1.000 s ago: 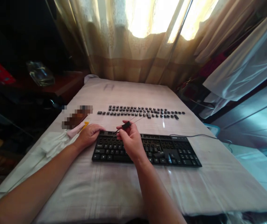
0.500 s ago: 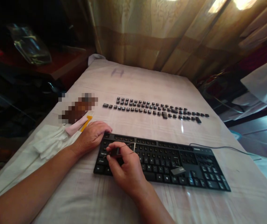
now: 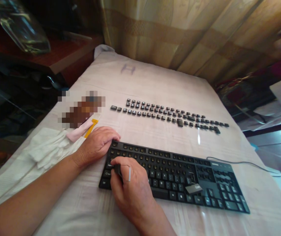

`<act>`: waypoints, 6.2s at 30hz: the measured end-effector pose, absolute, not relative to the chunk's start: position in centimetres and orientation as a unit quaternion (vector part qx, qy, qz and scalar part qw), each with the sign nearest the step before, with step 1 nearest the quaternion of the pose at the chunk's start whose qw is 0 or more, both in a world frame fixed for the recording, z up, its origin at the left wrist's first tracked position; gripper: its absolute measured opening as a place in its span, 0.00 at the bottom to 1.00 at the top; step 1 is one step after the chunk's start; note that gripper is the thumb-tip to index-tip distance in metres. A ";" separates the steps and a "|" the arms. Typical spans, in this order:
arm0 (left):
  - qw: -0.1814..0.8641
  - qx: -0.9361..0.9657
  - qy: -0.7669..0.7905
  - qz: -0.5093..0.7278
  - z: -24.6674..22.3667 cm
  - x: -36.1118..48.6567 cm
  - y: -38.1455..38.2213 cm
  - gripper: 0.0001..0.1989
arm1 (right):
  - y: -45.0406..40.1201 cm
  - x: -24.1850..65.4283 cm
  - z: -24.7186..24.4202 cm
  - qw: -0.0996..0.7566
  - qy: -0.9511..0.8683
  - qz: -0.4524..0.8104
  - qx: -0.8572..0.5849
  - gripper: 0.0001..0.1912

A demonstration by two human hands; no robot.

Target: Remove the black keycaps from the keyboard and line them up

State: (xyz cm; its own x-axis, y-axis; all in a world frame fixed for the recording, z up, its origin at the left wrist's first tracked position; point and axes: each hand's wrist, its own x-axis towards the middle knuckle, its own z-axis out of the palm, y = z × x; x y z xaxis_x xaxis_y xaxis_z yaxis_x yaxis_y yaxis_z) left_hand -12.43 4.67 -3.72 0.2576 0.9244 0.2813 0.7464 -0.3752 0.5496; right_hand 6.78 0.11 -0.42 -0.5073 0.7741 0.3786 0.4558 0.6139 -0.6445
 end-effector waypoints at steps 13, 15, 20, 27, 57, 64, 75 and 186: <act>0.167 0.784 0.522 0.290 -3.2 -12.4 4.6 0.13 | 0.4 6.8 -1.5 0.339 -0.856 0.221 -0.322 0.16; 0.164 0.797 0.511 0.277 -3.0 -12.4 4.5 0.12 | 0.4 6.9 -1.7 0.340 -0.848 0.229 -0.335 0.16; 0.158 0.808 0.502 0.264 -3.1 -12.3 4.5 0.12 | 0.3 7.2 -2.1 0.355 -0.823 0.252 -0.365 0.13; 0.160 0.813 0.502 0.250 -3.0 -12.4 4.4 0.13 | 0.2 7.3 -2.0 0.402 -0.748 0.332 -0.412 0.08; 0.390 0.805 0.347 0.283 -0.2 -11.6 2.8 0.14 | 1.4 8.9 -1.1 0.519 -0.572 0.500 -0.392 0.04; 0.463 0.772 0.326 0.287 -0.2 -11.8 3.1 0.15 | 1.6 8.5 -0.6 0.509 -0.525 0.580 -0.359 0.07; 0.598 0.643 0.330 0.346 -0.5 -12.8 3.7 0.16 | 1.5 8.5 -0.1 0.477 -0.548 0.624 -0.287 0.02; 0.062 0.792 0.538 0.282 -3.4 -13.2 2.9 0.14 | 2.5 9.7 -0.6 0.329 -0.748 0.417 -0.399 0.06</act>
State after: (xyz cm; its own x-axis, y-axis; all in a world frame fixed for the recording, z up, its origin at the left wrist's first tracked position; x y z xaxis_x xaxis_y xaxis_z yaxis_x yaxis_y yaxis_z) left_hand -13.23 2.87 -3.44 0.2632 0.8870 0.3794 0.8171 -0.4140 0.4011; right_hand 9.70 2.48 -0.64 -0.4661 0.8703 0.1594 0.3220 0.3346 -0.8857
